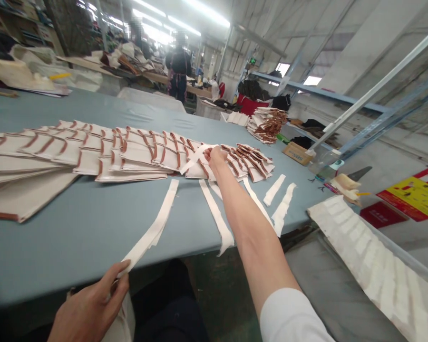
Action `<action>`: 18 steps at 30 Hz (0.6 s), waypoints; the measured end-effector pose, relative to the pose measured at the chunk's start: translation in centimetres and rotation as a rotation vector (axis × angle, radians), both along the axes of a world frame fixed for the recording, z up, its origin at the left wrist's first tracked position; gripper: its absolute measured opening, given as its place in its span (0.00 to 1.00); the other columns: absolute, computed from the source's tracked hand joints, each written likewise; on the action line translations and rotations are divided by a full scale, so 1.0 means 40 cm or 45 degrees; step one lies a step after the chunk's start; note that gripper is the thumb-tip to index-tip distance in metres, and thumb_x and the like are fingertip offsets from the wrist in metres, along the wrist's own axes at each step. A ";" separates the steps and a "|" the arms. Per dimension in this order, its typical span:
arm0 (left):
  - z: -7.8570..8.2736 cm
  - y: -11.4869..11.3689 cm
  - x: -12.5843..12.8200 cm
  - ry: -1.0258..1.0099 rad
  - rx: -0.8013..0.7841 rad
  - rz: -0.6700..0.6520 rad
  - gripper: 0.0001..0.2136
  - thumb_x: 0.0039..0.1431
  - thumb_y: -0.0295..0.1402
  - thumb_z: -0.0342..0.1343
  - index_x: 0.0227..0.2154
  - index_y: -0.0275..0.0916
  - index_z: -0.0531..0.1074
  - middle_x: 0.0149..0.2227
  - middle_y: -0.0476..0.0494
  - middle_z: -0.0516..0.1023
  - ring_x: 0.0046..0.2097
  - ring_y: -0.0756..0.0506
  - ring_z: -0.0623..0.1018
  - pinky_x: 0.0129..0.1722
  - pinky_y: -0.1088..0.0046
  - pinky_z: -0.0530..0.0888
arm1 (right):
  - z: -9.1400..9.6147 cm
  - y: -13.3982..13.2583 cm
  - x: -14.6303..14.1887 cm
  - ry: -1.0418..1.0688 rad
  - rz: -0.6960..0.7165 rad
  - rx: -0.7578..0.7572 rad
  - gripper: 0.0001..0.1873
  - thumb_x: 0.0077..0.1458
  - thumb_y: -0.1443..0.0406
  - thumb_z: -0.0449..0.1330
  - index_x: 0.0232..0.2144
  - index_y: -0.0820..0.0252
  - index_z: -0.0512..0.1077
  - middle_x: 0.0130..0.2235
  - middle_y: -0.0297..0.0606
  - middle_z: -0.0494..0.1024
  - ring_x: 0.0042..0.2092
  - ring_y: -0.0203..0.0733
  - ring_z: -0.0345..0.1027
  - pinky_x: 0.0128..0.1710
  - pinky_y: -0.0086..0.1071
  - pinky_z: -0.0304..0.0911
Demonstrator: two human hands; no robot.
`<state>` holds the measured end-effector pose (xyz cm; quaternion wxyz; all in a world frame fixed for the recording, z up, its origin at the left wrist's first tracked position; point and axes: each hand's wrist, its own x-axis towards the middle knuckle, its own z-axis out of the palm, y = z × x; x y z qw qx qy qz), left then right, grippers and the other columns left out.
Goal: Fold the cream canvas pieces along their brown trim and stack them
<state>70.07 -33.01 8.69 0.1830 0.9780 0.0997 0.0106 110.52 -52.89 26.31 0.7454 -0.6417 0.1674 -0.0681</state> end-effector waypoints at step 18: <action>0.062 0.002 -0.011 -0.045 -0.304 0.014 0.15 0.80 0.39 0.62 0.61 0.39 0.81 0.39 0.47 0.88 0.40 0.41 0.89 0.49 0.56 0.86 | 0.024 0.087 -0.721 -0.327 1.084 -0.034 0.31 0.53 0.40 0.77 0.28 0.54 0.68 0.17 0.20 0.62 0.17 0.28 0.49 0.17 0.25 0.51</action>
